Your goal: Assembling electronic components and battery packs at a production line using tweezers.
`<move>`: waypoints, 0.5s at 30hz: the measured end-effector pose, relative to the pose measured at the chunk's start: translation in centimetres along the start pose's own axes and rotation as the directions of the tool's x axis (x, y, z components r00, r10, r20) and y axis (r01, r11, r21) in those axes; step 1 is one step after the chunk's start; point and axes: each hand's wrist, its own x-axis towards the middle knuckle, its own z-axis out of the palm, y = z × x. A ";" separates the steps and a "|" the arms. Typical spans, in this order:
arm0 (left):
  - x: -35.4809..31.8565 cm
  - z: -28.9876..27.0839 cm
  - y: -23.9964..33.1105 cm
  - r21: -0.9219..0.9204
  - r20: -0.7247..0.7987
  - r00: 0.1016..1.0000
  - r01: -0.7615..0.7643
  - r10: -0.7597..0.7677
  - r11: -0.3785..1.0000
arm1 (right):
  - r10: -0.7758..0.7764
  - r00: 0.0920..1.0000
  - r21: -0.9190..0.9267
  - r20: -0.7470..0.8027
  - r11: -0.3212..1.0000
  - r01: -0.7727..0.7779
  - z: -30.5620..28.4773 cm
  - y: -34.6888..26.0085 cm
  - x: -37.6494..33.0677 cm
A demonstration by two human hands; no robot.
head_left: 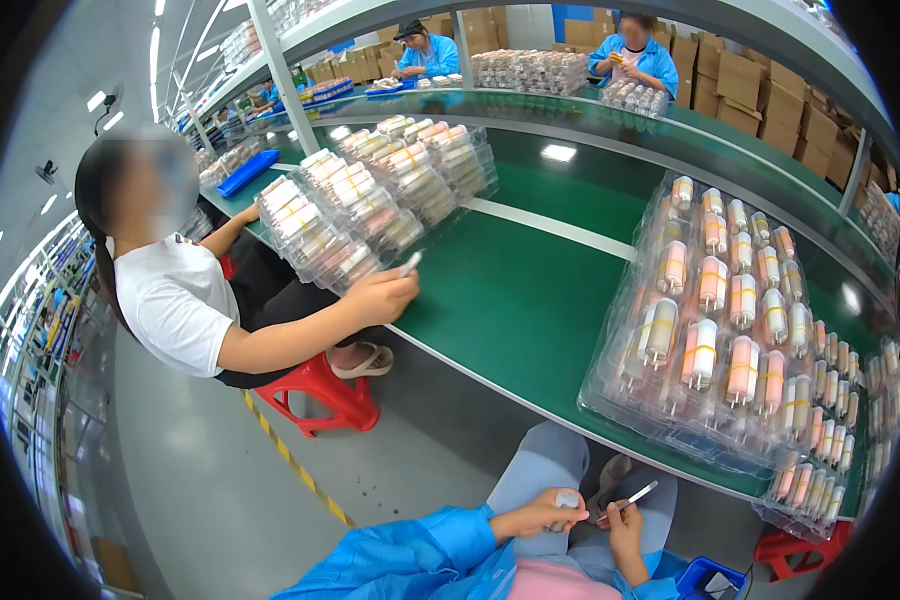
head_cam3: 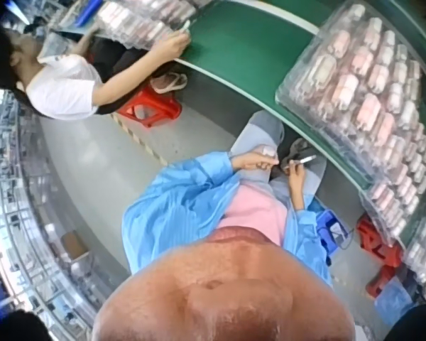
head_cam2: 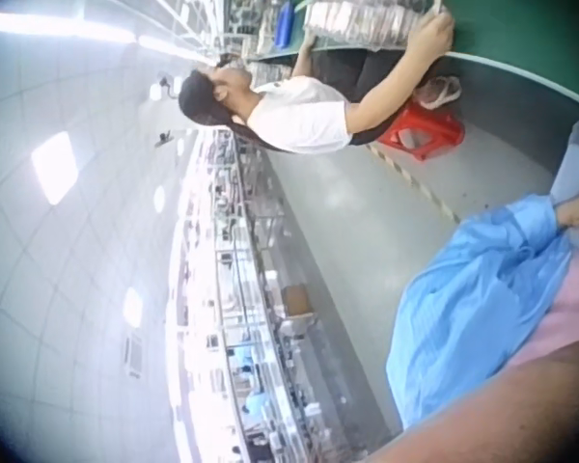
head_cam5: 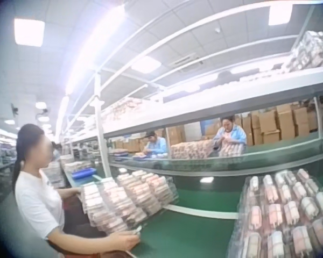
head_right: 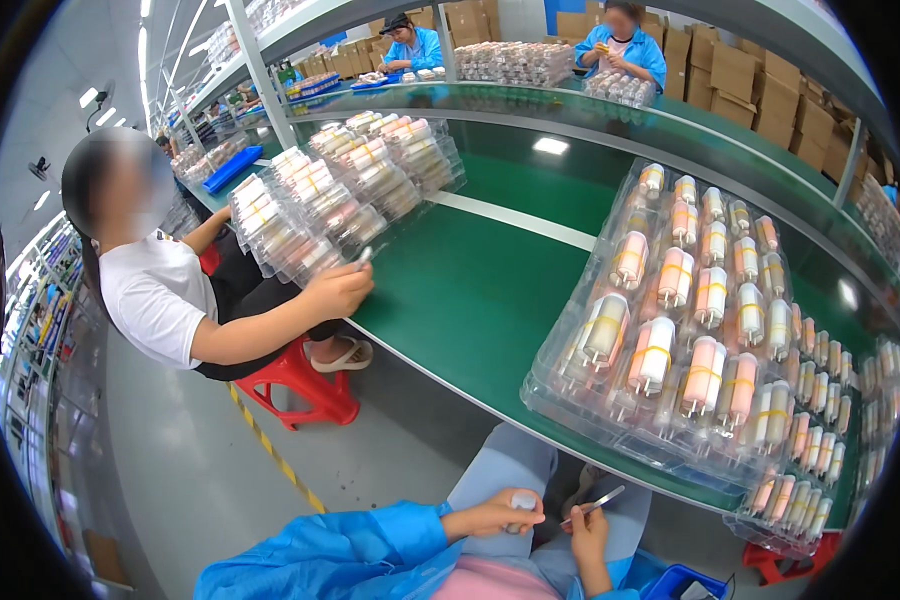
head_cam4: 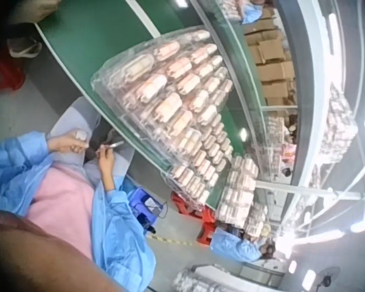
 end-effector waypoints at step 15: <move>-10.0 4.2 16.9 0.320 -0.245 0.455 -0.796 0.856 0.514 | -0.018 0.999 0.049 0.040 0.999 0.016 -0.3 -0.4 -0.4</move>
